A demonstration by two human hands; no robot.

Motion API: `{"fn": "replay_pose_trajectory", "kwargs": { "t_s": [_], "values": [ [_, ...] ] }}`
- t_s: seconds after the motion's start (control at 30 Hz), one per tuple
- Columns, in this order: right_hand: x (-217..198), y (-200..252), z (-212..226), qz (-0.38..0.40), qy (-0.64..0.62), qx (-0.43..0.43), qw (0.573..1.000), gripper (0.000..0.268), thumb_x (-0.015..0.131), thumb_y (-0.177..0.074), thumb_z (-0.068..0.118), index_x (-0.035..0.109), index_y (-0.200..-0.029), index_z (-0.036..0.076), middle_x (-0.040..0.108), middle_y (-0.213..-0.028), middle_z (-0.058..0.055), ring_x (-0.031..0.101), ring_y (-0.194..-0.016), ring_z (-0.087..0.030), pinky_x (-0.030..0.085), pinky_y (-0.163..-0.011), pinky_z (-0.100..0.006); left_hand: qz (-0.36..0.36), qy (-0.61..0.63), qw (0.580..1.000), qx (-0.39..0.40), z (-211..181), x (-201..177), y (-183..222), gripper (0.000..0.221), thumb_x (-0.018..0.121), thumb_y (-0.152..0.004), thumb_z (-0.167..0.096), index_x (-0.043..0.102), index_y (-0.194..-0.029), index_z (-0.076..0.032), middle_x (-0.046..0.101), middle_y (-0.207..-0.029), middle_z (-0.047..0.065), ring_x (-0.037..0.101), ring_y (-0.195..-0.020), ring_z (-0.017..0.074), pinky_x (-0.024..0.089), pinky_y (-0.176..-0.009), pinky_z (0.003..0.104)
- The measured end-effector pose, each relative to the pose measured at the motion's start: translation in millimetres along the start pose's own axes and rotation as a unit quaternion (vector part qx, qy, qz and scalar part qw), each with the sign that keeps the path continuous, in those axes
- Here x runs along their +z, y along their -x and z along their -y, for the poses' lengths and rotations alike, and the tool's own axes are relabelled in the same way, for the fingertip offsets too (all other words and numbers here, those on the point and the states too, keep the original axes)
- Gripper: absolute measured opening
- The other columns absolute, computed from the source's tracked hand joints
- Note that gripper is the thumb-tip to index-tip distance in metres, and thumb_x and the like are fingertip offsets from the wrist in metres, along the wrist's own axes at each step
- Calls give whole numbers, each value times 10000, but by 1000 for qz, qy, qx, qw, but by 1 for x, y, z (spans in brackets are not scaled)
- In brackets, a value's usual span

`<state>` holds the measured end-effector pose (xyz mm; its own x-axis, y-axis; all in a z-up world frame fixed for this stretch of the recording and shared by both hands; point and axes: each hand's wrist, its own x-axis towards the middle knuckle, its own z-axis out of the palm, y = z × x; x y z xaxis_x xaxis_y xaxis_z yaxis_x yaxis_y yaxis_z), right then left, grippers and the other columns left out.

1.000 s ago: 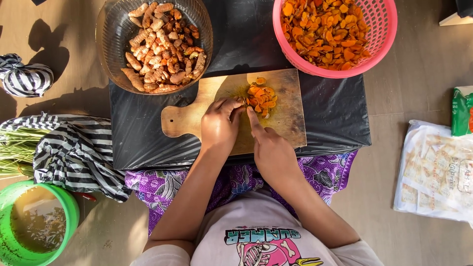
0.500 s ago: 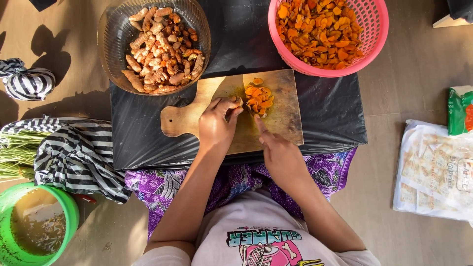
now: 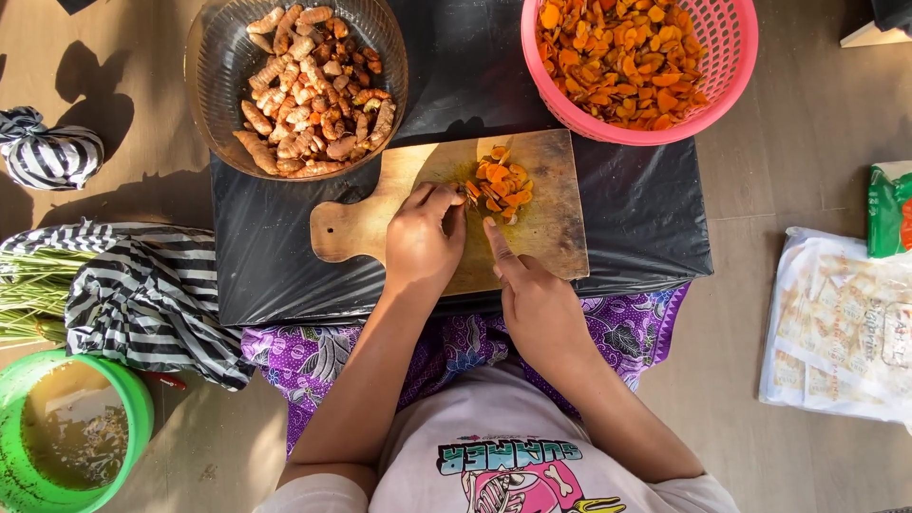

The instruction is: Chopping turmeric roots into small pieces on a wooden cutting board using a knife.

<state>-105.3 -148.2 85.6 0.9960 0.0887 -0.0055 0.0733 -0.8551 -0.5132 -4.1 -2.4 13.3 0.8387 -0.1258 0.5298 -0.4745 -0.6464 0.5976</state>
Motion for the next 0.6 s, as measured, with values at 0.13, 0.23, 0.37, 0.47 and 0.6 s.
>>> {"fn": "replay_pose_trajectory", "kwargs": {
  "t_s": [0.13, 0.23, 0.37, 0.47, 0.6],
  "values": [
    [1, -1, -1, 7, -17, 4, 1000, 531, 410, -1023, 76, 411, -1551, 136, 688, -834, -194, 711, -687, -407, 615, -597, -501, 2, -7, 1000, -5, 2, 2, 0, 129, 806, -826, -86, 696, -866, -139, 717, -857, 33, 746, -817, 258, 614, -722, 331],
    [6, -3, -6, 2, 20, -1, 1000, 464, 432, -1038, 159, 505, -1496, 172, 683, -805, -110, 715, -640, -329, 603, -535, -403, 8, 3, 1000, -10, -1, 0, -2, 118, 797, -828, -71, 703, -869, -130, 720, -854, 41, 747, -825, 266, 616, -720, 336],
    [-1, -6, 2, 32, -12, 14, 999, 542, 414, -1027, 82, 389, -1565, 140, 691, -833, -208, 718, -681, -397, 621, -592, -475, 18, 12, 1000, -18, -3, -4, -3, 126, 792, -814, -31, 695, -843, -106, 718, -842, 70, 745, -812, 298, 619, -700, 358],
    [-6, -14, 4, 58, -12, 29, 998, 546, 402, -1030, 95, 376, -1571, 159, 703, -870, -212, 732, -705, -380, 626, -594, -457, 23, 28, 999, -21, -3, -4, -6, 119, 788, -821, -11, 695, -829, -83, 725, -835, 92, 744, -803, 318, 618, -694, 378],
    [-12, -21, 9, 85, -8, 43, 995, 526, 394, -1030, 102, 402, -1555, 143, 710, -900, -239, 737, -717, -395, 624, -581, -465, 30, 40, 998, -35, -5, -8, -9, 110, 788, -845, -29, 694, -824, -83, 728, -830, 104, 740, -800, 339, 614, -687, 403]
  ]
}}
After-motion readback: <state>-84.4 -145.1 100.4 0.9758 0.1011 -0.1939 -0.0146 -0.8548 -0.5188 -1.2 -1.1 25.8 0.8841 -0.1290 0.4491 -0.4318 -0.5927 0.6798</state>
